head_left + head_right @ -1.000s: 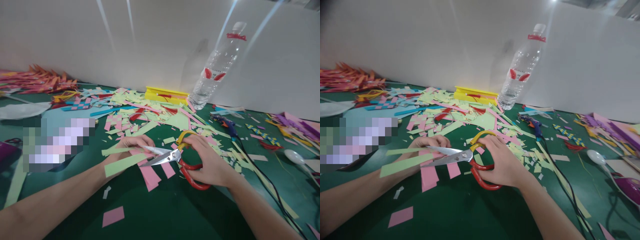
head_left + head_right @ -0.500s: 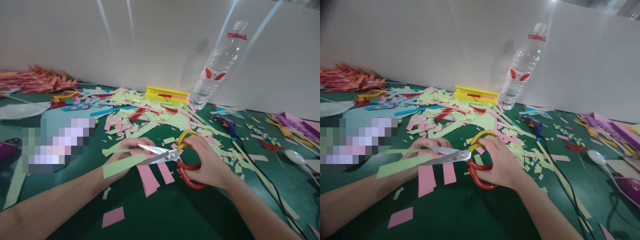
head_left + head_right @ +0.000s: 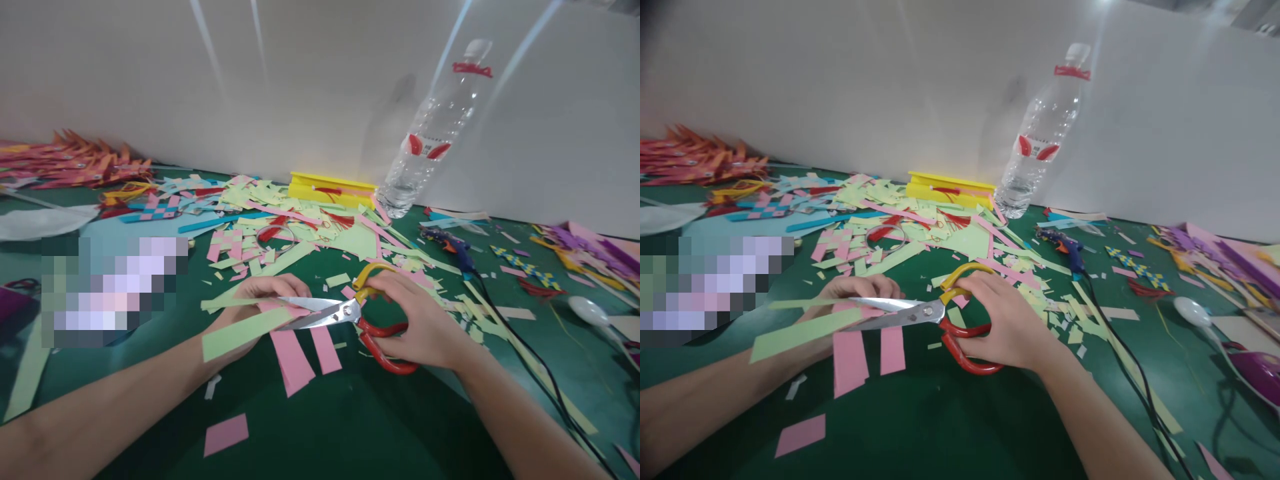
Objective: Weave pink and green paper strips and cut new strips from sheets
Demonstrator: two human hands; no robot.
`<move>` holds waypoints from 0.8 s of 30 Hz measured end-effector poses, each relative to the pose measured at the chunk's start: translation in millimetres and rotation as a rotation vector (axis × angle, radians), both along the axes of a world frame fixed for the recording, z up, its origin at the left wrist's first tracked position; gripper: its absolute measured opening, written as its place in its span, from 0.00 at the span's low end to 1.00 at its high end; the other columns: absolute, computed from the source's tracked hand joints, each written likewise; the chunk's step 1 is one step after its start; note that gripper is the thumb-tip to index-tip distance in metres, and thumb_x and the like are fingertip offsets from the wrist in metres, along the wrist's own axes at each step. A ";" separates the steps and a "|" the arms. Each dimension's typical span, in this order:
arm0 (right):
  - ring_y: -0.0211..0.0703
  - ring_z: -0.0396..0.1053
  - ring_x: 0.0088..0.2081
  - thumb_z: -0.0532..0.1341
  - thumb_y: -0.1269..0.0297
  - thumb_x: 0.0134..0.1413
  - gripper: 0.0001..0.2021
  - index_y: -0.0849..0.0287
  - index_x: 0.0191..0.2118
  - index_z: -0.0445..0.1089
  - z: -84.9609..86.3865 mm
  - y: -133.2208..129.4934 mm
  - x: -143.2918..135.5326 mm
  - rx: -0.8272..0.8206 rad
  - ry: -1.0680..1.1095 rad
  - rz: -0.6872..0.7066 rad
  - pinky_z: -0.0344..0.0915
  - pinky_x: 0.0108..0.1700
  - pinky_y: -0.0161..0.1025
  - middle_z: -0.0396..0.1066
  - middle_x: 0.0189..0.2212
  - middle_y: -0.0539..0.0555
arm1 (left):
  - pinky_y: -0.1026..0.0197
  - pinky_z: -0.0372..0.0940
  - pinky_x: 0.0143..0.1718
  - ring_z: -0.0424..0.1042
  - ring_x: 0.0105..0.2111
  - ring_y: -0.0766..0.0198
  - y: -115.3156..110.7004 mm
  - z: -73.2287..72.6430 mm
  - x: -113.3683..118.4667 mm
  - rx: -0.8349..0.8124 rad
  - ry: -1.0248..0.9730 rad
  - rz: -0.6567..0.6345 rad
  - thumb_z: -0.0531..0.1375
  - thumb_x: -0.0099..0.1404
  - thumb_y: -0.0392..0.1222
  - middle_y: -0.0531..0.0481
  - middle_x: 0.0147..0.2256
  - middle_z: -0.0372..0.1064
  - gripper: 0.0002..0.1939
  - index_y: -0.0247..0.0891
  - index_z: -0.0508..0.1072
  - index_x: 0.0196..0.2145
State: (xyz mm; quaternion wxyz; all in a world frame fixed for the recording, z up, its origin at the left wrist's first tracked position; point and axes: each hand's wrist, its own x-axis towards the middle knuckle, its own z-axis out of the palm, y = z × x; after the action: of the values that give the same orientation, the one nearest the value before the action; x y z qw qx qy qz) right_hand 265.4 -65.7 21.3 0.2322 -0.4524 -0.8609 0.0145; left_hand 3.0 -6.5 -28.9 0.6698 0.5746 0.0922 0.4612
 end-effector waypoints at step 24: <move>0.51 0.74 0.43 0.63 0.59 0.44 0.21 0.62 0.45 0.67 1.2 0.1 1.0 0.043 0.026 -0.004 0.72 0.42 0.43 0.75 0.42 0.62 | 0.55 0.64 0.37 0.69 0.35 0.55 -1.7 2.0 1.4 -0.018 -0.025 0.018 0.66 0.55 0.52 0.44 0.33 0.70 0.13 0.40 0.81 0.31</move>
State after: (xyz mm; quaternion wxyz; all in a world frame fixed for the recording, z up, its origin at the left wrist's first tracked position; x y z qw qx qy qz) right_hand 266.4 -65.6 22.5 0.2529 -0.4489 -0.8571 0.0015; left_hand 4.4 -8.2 -26.9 0.6719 0.5616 0.0933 0.4738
